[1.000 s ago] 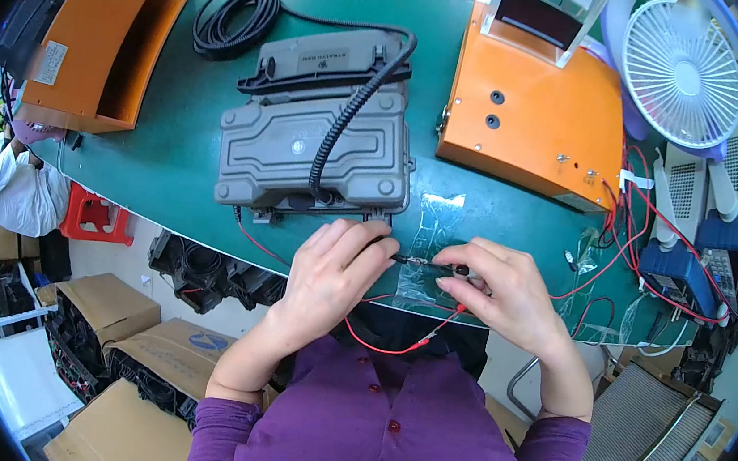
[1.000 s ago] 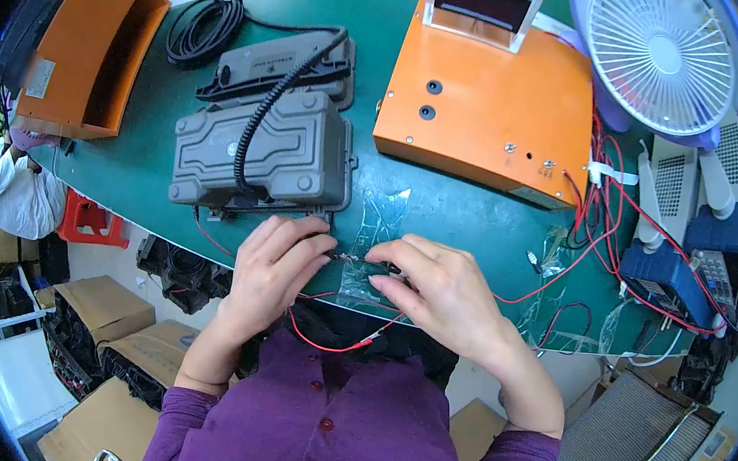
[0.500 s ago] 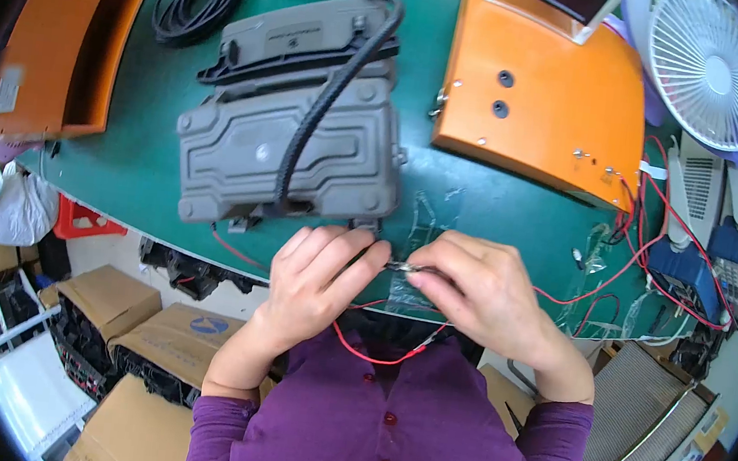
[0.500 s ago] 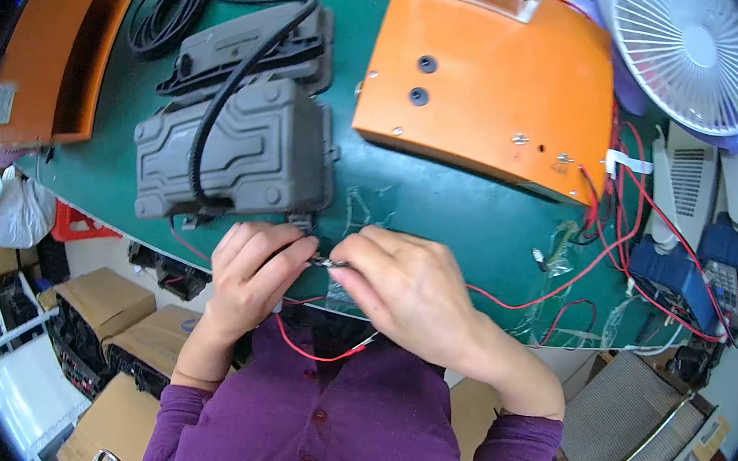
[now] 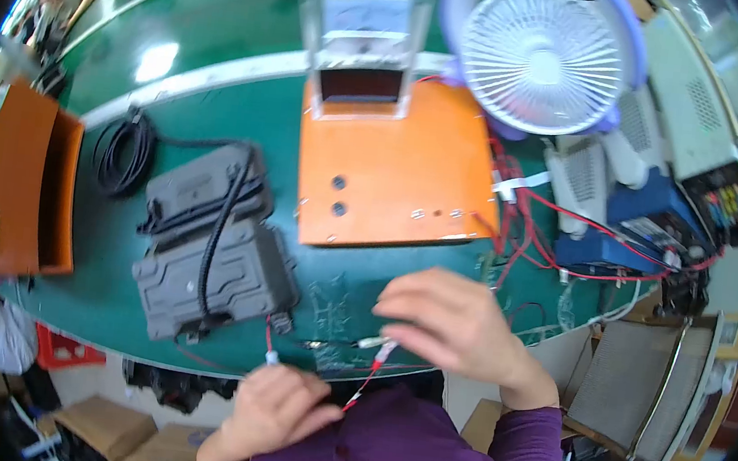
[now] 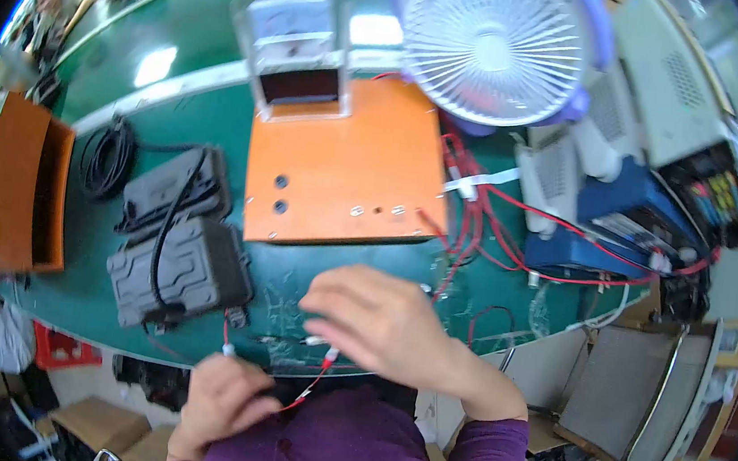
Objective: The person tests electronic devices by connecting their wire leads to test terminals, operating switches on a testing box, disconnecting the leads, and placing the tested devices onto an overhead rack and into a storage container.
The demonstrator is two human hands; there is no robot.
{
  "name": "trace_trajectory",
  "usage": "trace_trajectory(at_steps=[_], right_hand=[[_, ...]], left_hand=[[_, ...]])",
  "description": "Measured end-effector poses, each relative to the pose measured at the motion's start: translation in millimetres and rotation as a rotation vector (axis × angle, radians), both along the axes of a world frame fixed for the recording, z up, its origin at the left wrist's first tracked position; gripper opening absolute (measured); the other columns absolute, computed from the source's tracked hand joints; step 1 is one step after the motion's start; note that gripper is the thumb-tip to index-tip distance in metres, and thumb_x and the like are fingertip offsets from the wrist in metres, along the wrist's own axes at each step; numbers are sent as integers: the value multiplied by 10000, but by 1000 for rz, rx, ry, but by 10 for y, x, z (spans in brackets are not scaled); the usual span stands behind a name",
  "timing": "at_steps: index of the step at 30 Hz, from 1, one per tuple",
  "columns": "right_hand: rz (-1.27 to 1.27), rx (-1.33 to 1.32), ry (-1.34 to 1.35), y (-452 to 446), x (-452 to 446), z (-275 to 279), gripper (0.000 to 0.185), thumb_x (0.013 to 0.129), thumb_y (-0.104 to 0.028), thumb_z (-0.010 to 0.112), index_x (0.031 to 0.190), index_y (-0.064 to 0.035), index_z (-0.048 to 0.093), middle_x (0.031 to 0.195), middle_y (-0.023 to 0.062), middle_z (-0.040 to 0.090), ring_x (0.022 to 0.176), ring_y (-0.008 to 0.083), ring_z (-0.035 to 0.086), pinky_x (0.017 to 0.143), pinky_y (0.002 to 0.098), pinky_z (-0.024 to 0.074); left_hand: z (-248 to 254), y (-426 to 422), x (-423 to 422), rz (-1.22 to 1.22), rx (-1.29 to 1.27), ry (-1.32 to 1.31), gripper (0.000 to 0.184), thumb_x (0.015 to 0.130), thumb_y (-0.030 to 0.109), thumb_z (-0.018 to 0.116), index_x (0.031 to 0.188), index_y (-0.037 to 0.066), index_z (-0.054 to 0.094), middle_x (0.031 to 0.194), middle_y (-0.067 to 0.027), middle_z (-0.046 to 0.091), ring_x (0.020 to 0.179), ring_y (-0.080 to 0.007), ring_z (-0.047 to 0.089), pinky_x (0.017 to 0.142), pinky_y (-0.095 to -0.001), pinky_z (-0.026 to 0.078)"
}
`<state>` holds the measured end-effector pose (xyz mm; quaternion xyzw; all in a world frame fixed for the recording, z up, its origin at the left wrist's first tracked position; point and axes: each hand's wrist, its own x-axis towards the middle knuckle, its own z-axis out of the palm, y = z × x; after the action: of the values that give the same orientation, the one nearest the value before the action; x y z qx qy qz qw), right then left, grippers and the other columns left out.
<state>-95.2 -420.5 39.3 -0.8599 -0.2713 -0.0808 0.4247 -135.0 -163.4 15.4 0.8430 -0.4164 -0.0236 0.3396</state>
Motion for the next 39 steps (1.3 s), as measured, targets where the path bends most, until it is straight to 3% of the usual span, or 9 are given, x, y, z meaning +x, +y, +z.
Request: trace_trajectory(at_steps=[2,5,7,9,11,12,14,16,39], right_hand=[[-134,57,25,-201,4,119,155,762,-122,696,857,-48,597,864,78,609,801,255,615,656,338,498],[91,-40,85,-169,-127,87,183,789,-182,680,887,-45,608,908,76,618,824,240,614,677,326,499],[309,-121,162,-53,-310,-138,267,810,-256,657,953,-44,583,971,93,602,887,245,605,701,338,505],[478,-216,199,81,-494,-372,235,856,-265,597,929,-49,542,846,100,547,826,268,585,693,366,492],[483,-116,230,171,-586,-466,190,877,-236,563,881,-49,529,798,107,520,797,280,565,683,388,474],[462,-61,191,201,-594,-505,181,886,-224,548,869,-46,525,793,110,518,795,283,560,689,391,469],[416,11,106,246,-571,-566,180,900,-203,524,845,-31,517,787,116,518,794,292,553,713,393,460],[403,63,101,293,-532,-550,221,888,-226,523,822,-15,522,801,152,568,797,343,582,694,421,468],[317,144,143,430,-565,-623,216,846,-222,569,779,-17,555,725,143,589,715,362,582,637,450,444]], left_hand=[[75,-185,-44,-147,318,60,350,725,381,717,770,67,570,621,-38,516,567,-205,533,526,-333,408],[-136,-269,-117,-283,435,-43,267,797,297,657,704,84,526,602,-51,531,563,-213,564,520,-319,427],[-54,-281,-91,-295,371,-26,259,804,282,652,698,88,516,586,-41,522,548,-202,562,519,-310,433],[-37,-234,-48,-244,201,33,204,801,248,664,728,93,553,561,-37,517,511,-198,559,496,-316,441],[32,-156,-21,-108,129,56,163,787,240,687,764,102,602,529,-35,513,463,-217,528,464,-322,422],[141,-70,-52,-89,302,255,128,803,149,659,883,67,602,844,-118,626,731,-260,620,662,-345,488],[185,-90,-91,12,113,325,143,843,137,625,933,25,626,869,-192,618,735,-314,599,635,-404,480],[238,-85,-119,71,-30,225,104,827,100,639,890,18,626,731,-146,612,655,-324,587,608,-384,453],[114,0,-231,147,141,134,56,814,65,646,845,24,624,736,-181,583,673,-367,550,580,-425,411]])
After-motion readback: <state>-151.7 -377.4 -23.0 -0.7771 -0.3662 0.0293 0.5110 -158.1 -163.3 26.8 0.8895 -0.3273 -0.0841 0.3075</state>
